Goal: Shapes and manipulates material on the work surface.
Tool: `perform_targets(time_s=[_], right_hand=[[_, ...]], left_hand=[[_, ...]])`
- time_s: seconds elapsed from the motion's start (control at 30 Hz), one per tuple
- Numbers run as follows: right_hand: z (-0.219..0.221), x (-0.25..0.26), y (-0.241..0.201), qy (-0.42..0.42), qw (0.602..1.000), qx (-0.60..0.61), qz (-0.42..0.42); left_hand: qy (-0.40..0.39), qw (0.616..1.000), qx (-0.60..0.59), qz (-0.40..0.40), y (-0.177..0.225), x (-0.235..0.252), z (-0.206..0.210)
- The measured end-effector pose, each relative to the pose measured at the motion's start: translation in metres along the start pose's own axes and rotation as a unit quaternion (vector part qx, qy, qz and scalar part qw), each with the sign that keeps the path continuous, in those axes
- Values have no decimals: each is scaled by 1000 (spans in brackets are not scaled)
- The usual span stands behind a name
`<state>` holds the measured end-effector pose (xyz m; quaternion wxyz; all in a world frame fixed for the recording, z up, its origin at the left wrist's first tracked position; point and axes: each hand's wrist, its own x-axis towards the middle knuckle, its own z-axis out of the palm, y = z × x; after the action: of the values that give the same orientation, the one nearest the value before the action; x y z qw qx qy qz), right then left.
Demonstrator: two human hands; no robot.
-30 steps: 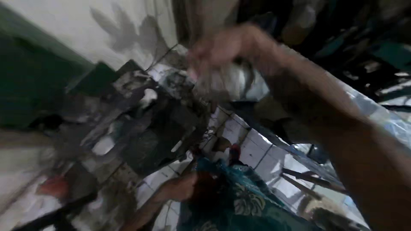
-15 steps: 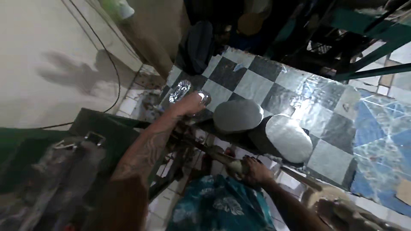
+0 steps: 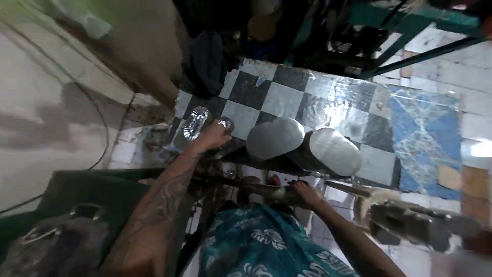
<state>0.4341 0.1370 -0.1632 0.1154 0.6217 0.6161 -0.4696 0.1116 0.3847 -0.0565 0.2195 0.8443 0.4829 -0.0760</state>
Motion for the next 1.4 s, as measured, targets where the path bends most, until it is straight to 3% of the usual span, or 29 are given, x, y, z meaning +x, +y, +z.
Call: perform_targets(time_s=[0.03, 0.1, 0.17, 0.2, 0.23, 0.3, 0.37, 0.47, 0.5, 0.57, 0.63, 0.77, 0.97, 1.1, 1.17, 1.2, 1.27, 1.33, 1.37, 1.4], right_hand=[[-11, -18, -19, 43, 997, 50, -31], [-38, -73, -69, 205, 965, 111, -124], [-63, -103, -92, 463, 862, 5, -205], [-86, -108, -91, 522, 823, -60, -215], [-110, -109, -86, 533, 811, -113, -215], [-144, -98, -68, 474, 844, -154, -198], [-154, -88, -57, 427, 872, -109, -214], [-166, -95, -52, 371, 894, -17, -250], [-167, -101, -53, 346, 905, 13, -250], [-174, -100, -49, 320, 911, 35, -259], [-174, -96, -41, 313, 908, 44, -276], [-177, -100, -37, 301, 909, 66, -281], [-159, -87, -31, 391, 868, 56, -301], [-149, -89, -39, 427, 862, -41, -271], [-140, -100, -52, 483, 836, -99, -242], [-136, -110, -67, 513, 824, -72, -230], [-118, -127, -102, 520, 798, 164, -257], [-92, -124, -143, 436, 701, 502, -259], [-78, -117, -161, 393, 662, 597, -223], [-65, -109, -173, 352, 652, 646, -184]], left_hand=[[14, 999, -29, 20, -20, 16, 19], [-72, 997, -42, 1, -28, 39, 21], [-76, 997, -26, -11, -24, 39, 21], [-67, 997, -21, -28, -18, 34, 16], [-46, 998, -24, -43, -12, 28, 10], [10, 995, -68, -68, 10, 9, -8], [79, 982, -150, -82, 45, -19, -37], [149, 965, -216, 10, 116, -51, -62], [118, 973, -191, 48, 140, -52, -61], [-24, 992, -84, 94, 169, -27, -57], [-125, 983, -21, 136, 175, 0, -53], [-297, 921, -129, 217, 154, 25, -77], [-359, 890, -182, 215, 146, 36, -85], [-276, 931, -146, 188, 157, 20, -90], [-165, 963, -93, 190, 168, -12, -91], [-75, 967, -99, 224, 166, -33, -88], [90, 914, -300, 257, 154, -78, -70], [79, 782, -603, 140, 149, -113, -41], [56, 725, -684, 55, 147, -123, -24], [34, 677, -735, -14, 144, -130, -4]])
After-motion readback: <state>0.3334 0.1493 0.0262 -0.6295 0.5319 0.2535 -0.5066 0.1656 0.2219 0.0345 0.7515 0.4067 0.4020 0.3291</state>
